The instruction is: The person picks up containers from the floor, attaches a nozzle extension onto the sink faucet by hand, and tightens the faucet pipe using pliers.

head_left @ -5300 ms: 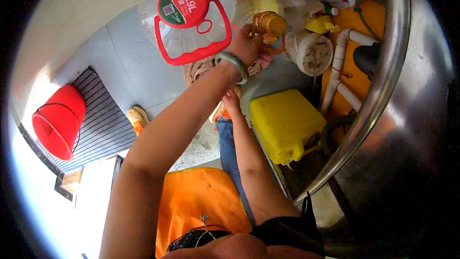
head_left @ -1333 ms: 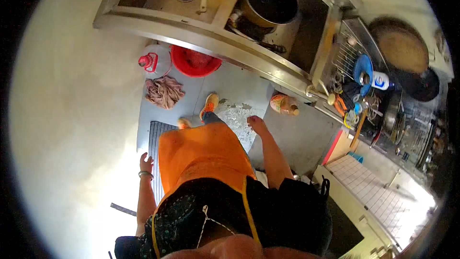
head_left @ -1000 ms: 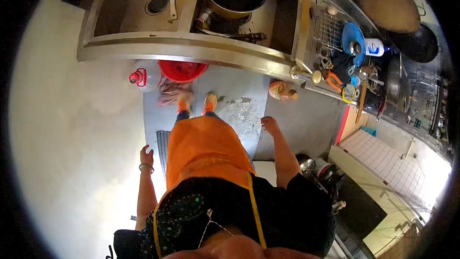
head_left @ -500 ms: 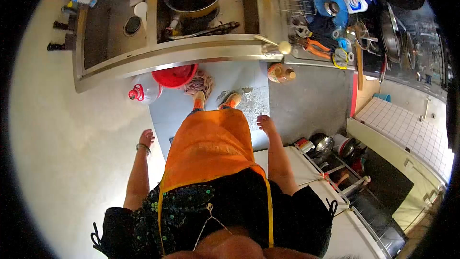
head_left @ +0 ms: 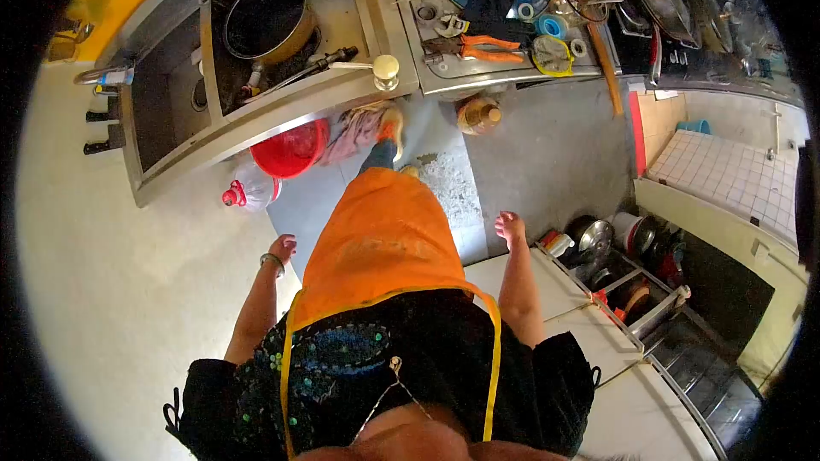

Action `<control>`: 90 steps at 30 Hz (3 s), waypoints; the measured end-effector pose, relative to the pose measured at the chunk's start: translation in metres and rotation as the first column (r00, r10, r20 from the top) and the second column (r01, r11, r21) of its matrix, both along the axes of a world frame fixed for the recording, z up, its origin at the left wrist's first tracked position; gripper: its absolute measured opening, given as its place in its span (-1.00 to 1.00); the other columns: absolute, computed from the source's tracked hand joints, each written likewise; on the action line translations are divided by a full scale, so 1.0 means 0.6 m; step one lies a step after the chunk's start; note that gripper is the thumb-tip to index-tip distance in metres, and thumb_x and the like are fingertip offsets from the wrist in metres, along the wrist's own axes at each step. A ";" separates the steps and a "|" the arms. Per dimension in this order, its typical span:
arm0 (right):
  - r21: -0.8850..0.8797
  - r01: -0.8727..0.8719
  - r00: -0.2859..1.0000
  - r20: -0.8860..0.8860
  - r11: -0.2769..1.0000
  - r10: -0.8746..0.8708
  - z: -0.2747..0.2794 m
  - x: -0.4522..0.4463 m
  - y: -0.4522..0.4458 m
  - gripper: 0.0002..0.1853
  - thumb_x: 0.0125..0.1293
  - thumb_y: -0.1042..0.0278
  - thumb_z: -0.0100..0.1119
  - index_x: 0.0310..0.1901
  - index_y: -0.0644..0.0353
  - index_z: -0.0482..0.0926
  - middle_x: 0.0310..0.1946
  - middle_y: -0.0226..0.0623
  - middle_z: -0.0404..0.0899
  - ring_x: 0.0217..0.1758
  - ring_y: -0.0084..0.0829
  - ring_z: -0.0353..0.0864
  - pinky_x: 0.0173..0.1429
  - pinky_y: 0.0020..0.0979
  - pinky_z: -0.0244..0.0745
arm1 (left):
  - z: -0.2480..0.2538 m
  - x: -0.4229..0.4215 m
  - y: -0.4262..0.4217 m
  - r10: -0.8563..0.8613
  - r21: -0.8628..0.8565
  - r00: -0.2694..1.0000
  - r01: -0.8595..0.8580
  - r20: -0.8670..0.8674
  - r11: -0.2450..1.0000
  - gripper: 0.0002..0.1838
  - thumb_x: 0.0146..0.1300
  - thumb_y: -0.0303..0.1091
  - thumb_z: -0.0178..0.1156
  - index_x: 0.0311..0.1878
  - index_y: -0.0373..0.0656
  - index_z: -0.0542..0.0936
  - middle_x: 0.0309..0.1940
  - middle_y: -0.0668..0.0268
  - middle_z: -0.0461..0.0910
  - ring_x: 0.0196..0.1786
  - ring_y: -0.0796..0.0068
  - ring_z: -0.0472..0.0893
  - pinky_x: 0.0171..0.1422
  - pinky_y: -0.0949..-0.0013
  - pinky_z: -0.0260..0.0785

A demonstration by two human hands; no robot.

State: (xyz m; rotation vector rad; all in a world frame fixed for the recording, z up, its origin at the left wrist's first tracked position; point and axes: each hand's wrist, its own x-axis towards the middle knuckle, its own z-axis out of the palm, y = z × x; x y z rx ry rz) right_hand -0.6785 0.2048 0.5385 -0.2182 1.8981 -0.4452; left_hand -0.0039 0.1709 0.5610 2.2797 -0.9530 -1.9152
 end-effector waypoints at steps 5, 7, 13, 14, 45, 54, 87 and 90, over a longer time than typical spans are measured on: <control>-0.082 0.026 0.994 0.108 0.996 -0.017 0.005 0.037 -0.027 -0.70 0.36 0.17 0.00 0.00 0.16 0.47 -0.19 -0.26 0.60 -0.27 -0.42 0.60 -0.22 -0.38 0.52 | -0.021 0.006 -0.001 0.048 0.127 0.999 -0.047 0.001 0.991 -0.69 0.26 -0.31 0.09 0.06 -0.14 0.45 -0.27 0.24 0.59 -0.29 0.42 0.60 -0.29 0.36 0.45; -0.026 -0.080 0.988 0.129 0.996 0.083 -0.002 0.047 -0.038 -0.71 0.35 0.18 0.00 -0.02 0.15 0.48 -0.23 -0.31 0.59 -0.30 -0.44 0.59 -0.25 -0.41 0.49 | -0.006 -0.020 -0.030 0.034 0.012 0.998 -0.035 0.049 0.999 -0.67 0.25 -0.33 0.09 0.07 -0.14 0.45 -0.26 0.24 0.59 -0.28 0.42 0.60 -0.29 0.35 0.45; -0.028 -0.136 0.982 0.125 0.990 0.138 -0.002 0.032 -0.039 -0.71 0.30 0.18 0.08 -0.03 0.13 0.49 -0.33 -0.34 0.59 -0.36 -0.45 0.57 -0.34 -0.39 0.46 | 0.013 -0.061 -0.107 -0.133 -0.157 0.987 0.147 0.091 0.977 -0.62 0.22 -0.30 0.08 0.08 -0.25 0.44 -0.29 0.19 0.60 -0.30 0.39 0.59 -0.14 0.39 0.44; 0.010 -0.116 0.985 0.131 0.993 0.114 0.000 0.029 -0.035 -0.70 0.30 0.18 0.09 -0.02 0.13 0.49 -0.33 -0.34 0.59 -0.37 -0.45 0.57 -0.35 -0.38 0.46 | 0.022 -0.062 -0.100 -0.116 -0.167 0.990 0.128 0.080 0.978 -0.63 0.23 -0.31 0.08 0.07 -0.24 0.45 -0.29 0.20 0.61 -0.30 0.41 0.59 -0.14 0.39 0.44; -0.815 -0.278 0.736 0.160 0.509 0.658 0.481 0.690 -0.971 -0.71 0.35 0.21 0.07 -0.09 0.29 0.52 -0.19 -0.26 0.60 -0.19 -0.44 0.59 -0.05 -0.43 0.50 | 0.329 0.031 -0.882 0.327 -0.387 0.515 -0.839 -0.792 0.383 -0.72 0.33 -0.37 0.06 0.06 -0.25 0.48 -0.17 0.24 0.59 -0.14 0.38 0.61 -0.01 0.37 0.48; -0.344 0.241 0.503 0.844 0.907 0.186 0.317 0.875 -1.048 -0.60 0.34 0.03 0.05 -0.05 0.22 0.45 -0.07 -0.15 0.53 0.00 -0.20 0.53 0.15 -0.14 0.42 | 0.300 0.041 -1.053 0.069 -0.926 0.924 0.375 0.377 0.044 -0.66 0.07 -0.51 0.10 -0.02 -0.22 0.52 0.00 0.03 0.47 0.04 -0.03 0.46 0.15 0.14 0.33; -0.700 0.474 0.679 0.677 0.534 0.284 0.037 0.954 -1.036 -0.50 0.40 -0.09 -0.18 0.26 -0.05 0.35 0.20 -0.27 0.37 0.24 -0.27 0.31 0.28 -0.06 0.11 | 0.084 -0.082 -0.999 0.041 -0.812 0.965 -0.241 -0.260 0.532 -0.30 0.33 -0.04 -0.02 0.38 -0.26 0.06 0.36 -0.22 -0.03 0.42 -0.11 0.00 0.45 0.02 -0.12; -0.391 0.541 0.588 0.809 0.744 -0.003 0.218 0.939 -1.015 -0.37 0.34 -0.31 -0.24 0.28 -0.10 0.32 0.31 -0.28 0.25 0.33 -0.29 0.22 0.35 -0.09 0.00 | 0.079 -0.043 -1.001 -0.111 -0.859 0.994 0.036 -0.024 0.510 -0.28 0.35 -0.03 -0.06 0.42 -0.23 -0.01 0.40 -0.18 -0.12 0.46 -0.08 -0.09 0.48 0.03 -0.19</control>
